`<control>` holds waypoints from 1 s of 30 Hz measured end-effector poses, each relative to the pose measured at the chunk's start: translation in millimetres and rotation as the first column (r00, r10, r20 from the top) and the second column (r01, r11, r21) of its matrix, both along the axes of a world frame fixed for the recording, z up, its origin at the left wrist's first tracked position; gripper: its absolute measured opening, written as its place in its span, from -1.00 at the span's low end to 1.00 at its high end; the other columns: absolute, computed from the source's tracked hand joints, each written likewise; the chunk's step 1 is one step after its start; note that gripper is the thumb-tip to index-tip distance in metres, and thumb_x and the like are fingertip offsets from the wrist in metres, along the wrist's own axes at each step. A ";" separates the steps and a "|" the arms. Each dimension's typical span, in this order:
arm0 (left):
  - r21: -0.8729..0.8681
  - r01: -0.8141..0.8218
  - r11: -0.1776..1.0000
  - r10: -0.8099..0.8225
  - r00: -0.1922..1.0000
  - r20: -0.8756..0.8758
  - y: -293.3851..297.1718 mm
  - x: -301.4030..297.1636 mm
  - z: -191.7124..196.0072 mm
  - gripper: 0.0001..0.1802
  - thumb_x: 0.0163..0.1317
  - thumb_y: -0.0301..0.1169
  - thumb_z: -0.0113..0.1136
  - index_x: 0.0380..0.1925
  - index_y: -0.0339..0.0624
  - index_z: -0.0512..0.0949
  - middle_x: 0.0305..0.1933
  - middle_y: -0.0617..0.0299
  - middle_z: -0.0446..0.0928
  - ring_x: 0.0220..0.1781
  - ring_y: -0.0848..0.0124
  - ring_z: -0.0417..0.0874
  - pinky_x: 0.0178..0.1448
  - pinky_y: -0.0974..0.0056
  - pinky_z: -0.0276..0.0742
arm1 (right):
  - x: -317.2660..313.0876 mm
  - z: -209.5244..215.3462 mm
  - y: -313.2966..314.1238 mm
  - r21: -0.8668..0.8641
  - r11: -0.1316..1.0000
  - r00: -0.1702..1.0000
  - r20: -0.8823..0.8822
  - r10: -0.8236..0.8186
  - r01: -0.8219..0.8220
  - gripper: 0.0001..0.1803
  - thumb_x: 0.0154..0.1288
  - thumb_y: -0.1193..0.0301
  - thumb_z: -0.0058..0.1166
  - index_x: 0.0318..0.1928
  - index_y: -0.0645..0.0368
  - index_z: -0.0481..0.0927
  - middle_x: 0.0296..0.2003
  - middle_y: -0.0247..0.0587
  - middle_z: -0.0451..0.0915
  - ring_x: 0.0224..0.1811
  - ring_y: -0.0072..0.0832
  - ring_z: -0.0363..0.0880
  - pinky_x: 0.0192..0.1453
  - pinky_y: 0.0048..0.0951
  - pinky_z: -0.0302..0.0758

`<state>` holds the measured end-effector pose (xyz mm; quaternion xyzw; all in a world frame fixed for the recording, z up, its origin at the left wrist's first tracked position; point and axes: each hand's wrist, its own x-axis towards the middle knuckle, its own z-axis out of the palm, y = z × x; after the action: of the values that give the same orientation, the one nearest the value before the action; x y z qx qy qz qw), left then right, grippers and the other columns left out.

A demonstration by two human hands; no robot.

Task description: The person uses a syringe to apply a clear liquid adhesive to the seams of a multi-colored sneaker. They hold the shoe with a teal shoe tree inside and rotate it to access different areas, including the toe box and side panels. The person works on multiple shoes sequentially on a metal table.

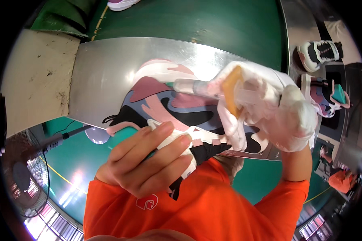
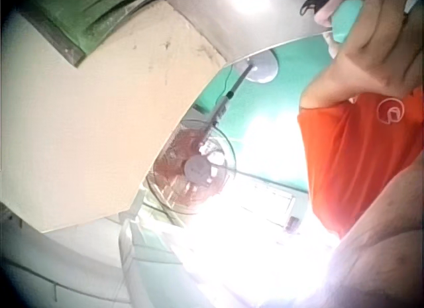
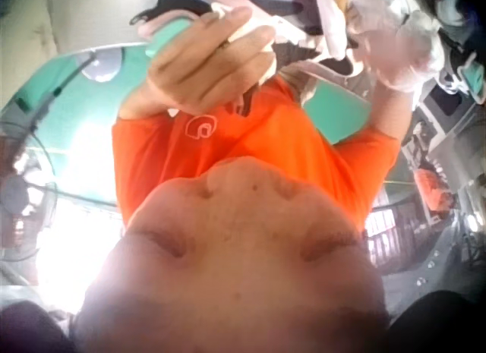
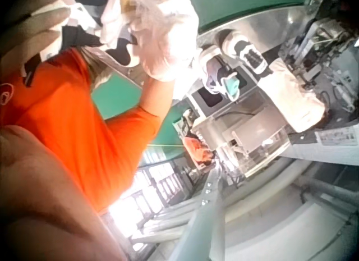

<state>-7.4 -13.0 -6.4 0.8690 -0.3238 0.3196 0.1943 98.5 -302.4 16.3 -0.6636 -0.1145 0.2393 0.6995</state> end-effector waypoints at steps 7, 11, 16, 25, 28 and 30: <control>0.042 0.032 0.999 -0.030 0.998 -0.051 7.0 -2.0 3.6 -0.86 0.31 -0.27 0.22 -0.16 0.06 0.59 -0.07 0.33 0.75 0.03 0.27 0.75 0.07 0.33 0.54 | 0.7 14.5 -21.1 0.028 0.999 0.998 -0.056 0.031 -0.029 -0.19 0.22 -0.10 0.11 0.16 0.43 0.47 -0.05 0.03 0.57 -0.12 -0.31 0.59 -0.06 -0.39 0.48; 0.031 0.047 0.998 -0.045 0.998 -0.046 6.9 -1.4 0.7 -0.84 0.29 -0.25 0.27 -0.17 0.03 0.60 -0.08 0.30 0.75 0.00 0.26 0.76 0.01 0.33 0.57 | -1.6 18.7 -31.8 0.054 0.998 0.996 -0.079 0.040 -0.036 -0.17 0.23 -0.12 0.10 0.17 0.44 0.47 -0.02 0.04 0.57 -0.08 -0.31 0.58 -0.01 -0.38 0.48; 0.025 0.036 0.999 -0.035 0.998 -0.045 5.8 -2.1 1.8 -0.82 0.24 -0.22 0.31 -0.23 0.02 0.62 -0.13 0.29 0.76 -0.02 0.24 0.76 -0.04 0.30 0.62 | -2.2 20.8 -43.0 0.094 0.995 0.994 -0.096 0.050 -0.041 -0.15 0.24 -0.14 0.08 0.19 0.44 0.45 0.03 0.06 0.56 -0.02 -0.30 0.58 0.06 -0.37 0.49; 0.031 0.018 0.999 -0.017 1.000 -0.017 -0.9 -2.8 1.3 -0.78 0.15 -0.26 0.40 -0.24 -0.03 0.62 -0.16 0.24 0.76 -0.02 0.19 0.76 -0.03 0.26 0.63 | -8.8 26.5 -72.0 0.182 0.983 0.991 -0.124 0.057 -0.034 -0.11 0.26 -0.18 0.04 0.22 0.46 0.44 0.10 0.08 0.55 0.08 -0.30 0.58 0.18 -0.35 0.49; 0.041 0.040 0.998 -0.040 0.999 0.000 -0.3 0.0 0.3 -0.77 0.11 -0.31 0.43 -0.26 -0.07 0.62 -0.15 0.21 0.76 -0.03 0.16 0.77 -0.04 0.25 0.63 | -13.3 26.1 -80.5 0.231 0.972 0.986 -0.150 0.069 -0.033 -0.10 0.26 -0.19 0.03 0.23 0.46 0.43 0.13 0.09 0.55 0.12 -0.29 0.58 0.22 -0.34 0.50; 0.040 0.056 0.998 -0.056 0.998 0.009 0.4 1.6 0.1 -0.77 0.08 -0.35 0.43 -0.27 -0.09 0.62 -0.15 0.18 0.76 -0.03 0.15 0.77 -0.04 0.25 0.63 | -15.2 28.1 -80.8 0.288 0.957 0.979 -0.175 0.101 -0.047 -0.09 0.27 -0.20 0.02 0.24 0.47 0.42 0.15 0.09 0.55 0.14 -0.29 0.58 0.24 -0.34 0.50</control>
<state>-5.8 -12.6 -6.3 0.8615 -0.3554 0.3122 0.1843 83.4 -383.2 44.5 -0.5268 -0.1060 0.3081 0.7851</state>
